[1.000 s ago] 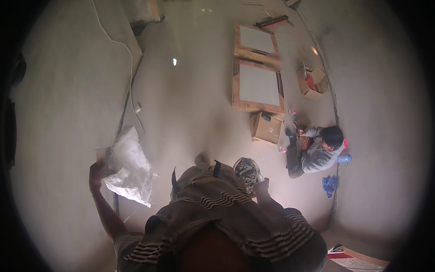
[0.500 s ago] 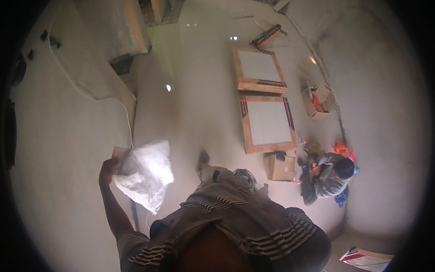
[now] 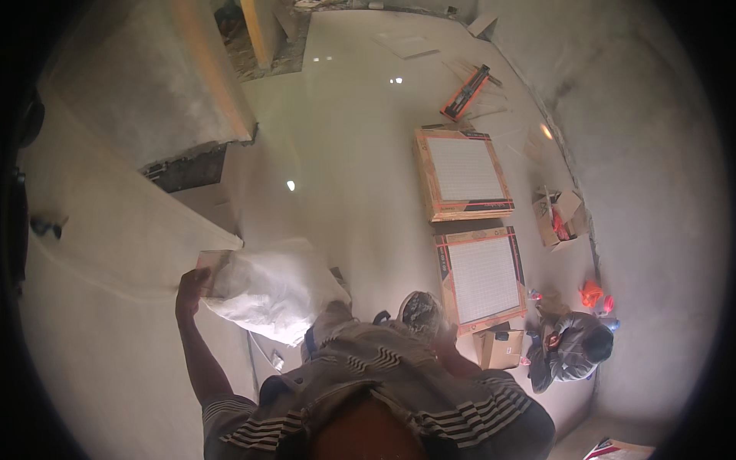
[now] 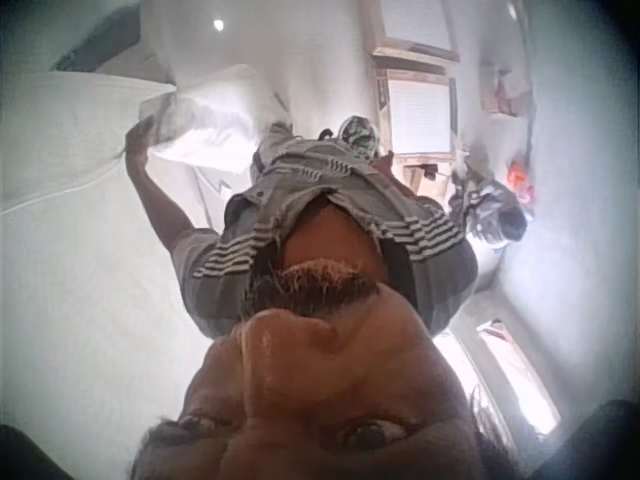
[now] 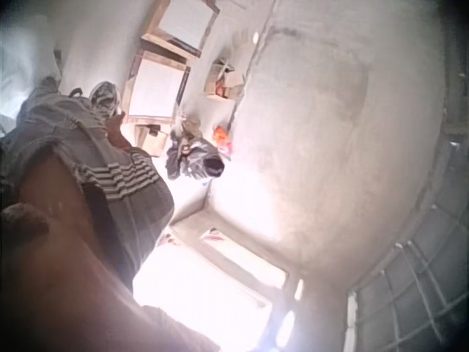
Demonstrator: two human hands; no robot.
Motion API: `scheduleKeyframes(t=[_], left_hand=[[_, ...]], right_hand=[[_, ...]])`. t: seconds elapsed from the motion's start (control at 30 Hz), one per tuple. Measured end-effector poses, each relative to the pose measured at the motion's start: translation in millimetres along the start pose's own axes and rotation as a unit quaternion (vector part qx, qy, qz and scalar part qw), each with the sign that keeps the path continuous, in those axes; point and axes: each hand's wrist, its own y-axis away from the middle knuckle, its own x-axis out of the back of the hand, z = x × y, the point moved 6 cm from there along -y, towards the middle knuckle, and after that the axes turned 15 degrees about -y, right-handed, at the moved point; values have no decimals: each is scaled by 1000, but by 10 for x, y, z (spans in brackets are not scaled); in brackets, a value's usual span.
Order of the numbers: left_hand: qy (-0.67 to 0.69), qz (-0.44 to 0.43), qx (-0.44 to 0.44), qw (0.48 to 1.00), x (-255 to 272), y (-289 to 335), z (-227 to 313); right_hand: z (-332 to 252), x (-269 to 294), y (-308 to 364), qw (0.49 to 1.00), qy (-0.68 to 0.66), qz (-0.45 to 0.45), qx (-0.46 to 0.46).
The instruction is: The person walks through a construction site carrying a trowel and a tile, then scoops cement into a bucket and adds a white powder from a bag. The person carries the bucket and bag back to the tiling area.
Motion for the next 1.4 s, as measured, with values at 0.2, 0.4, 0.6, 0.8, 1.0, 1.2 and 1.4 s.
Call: scheduleKeyframes(t=[0.2, 0.4, 0.6, 0.8, 1.0, 1.2, 1.4], left_hand=[[83, -17, -61, 995, 511, -1743, 795], [-13, -54, -71, 996, 543, -3691, 1771], [13, -116, -4, 993, 552, -5523, 2318], [-8, 1, -40, 999, 931, -7267, 3049], [23, 1, 10, 1000, 1048, -8492, 3483], [100, -4, 0, 995, 1254, -9571, 3847], [144, 48, -30, 988, 1402, -10621, 4248]], right_hand=[[-163, -1745, 338, 1000, -17, -8, 20], [-289, -3222, 485, 999, -6, -8, 32], [-548, -4865, 364, 998, 21, -21, 52], [-963, -6552, 306, 964, 227, -66, 118], [-1302, -8002, 154, 764, 568, -172, 253], [-1318, -9356, 63, 611, 667, -301, 303], [-1698, -10968, 694, 526, 701, -227, 426]])
